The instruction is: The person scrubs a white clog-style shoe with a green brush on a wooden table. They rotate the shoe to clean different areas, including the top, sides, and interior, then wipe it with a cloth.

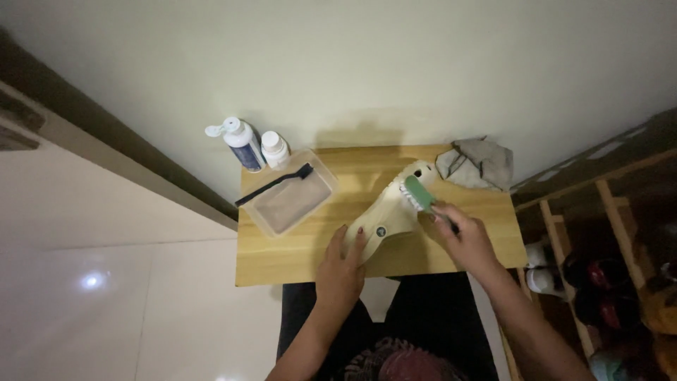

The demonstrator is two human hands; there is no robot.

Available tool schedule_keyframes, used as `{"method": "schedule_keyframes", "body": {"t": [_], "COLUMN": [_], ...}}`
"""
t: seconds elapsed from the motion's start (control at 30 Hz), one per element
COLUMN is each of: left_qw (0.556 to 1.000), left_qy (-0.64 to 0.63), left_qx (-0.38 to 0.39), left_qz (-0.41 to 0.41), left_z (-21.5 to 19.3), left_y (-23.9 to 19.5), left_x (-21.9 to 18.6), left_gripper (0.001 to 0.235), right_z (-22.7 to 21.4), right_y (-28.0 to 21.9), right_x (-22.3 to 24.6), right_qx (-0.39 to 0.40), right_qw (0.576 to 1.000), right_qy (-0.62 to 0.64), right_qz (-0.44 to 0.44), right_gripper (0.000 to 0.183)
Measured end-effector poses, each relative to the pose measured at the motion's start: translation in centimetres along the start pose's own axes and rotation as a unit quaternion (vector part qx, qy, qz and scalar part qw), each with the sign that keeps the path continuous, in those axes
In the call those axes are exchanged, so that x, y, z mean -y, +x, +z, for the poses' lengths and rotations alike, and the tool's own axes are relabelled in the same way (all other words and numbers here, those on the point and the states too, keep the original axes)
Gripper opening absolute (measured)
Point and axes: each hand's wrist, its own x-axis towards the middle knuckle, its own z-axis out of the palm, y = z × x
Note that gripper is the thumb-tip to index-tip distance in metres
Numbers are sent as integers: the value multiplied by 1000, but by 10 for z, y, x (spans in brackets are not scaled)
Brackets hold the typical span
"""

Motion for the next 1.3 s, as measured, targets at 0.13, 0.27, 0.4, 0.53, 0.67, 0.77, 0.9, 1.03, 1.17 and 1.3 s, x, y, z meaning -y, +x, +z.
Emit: {"method": "schedule_keyframes", "body": {"t": [0.13, 0.27, 0.4, 0.53, 0.67, 0.77, 0.9, 1.03, 1.17, 1.3], "left_qw": [1000, 999, 997, 998, 998, 999, 985, 992, 987, 980], "left_qy": [-8, -44, -54, -43, -34, -43, -136, -116, -144, -114], "left_qx": [-7, -13, 52, 37, 41, 11, 58, -1, 40, 64], "left_qz": [7, 1, -37, -32, -46, -31, -87, -43, -61, -152], "left_z": [0, 4, 3, 13, 13, 19, 11, 11, -1, -14], "left_y": [0, -1, -1, -4, -5, -3, 1, 2, 7, 10], "left_x": [0, 1, 0, 4, 4, 13, 19, 22, 13, -6], "left_gripper": [64, 70, 78, 68, 71, 70, 76, 72, 78, 68], "right_z": [-18, -31, -21, -17, -15, 15, 36, 34, 33, 36], "right_y": [12, 8, 32, 8, 6, -2, 0, -6, -9, -24], "right_x": [-22, 16, -36, -4, -17, -54, -83, -65, -59, -45], "right_qx": [-91, 83, -9, 73, 22, 17, -62, -54, 29, 0], "right_qw": [988, 992, 997, 993, 998, 998, 981, 978, 976, 975], "right_qy": [-114, -80, -63, -15, -30, -48, -29, -19, 10, -69], "right_qz": [-47, 45, 38, 89, 54, -34, -182, -202, -215, -211], "right_gripper": [19, 35, 28, 33, 31, 32, 37, 36, 32, 32]}}
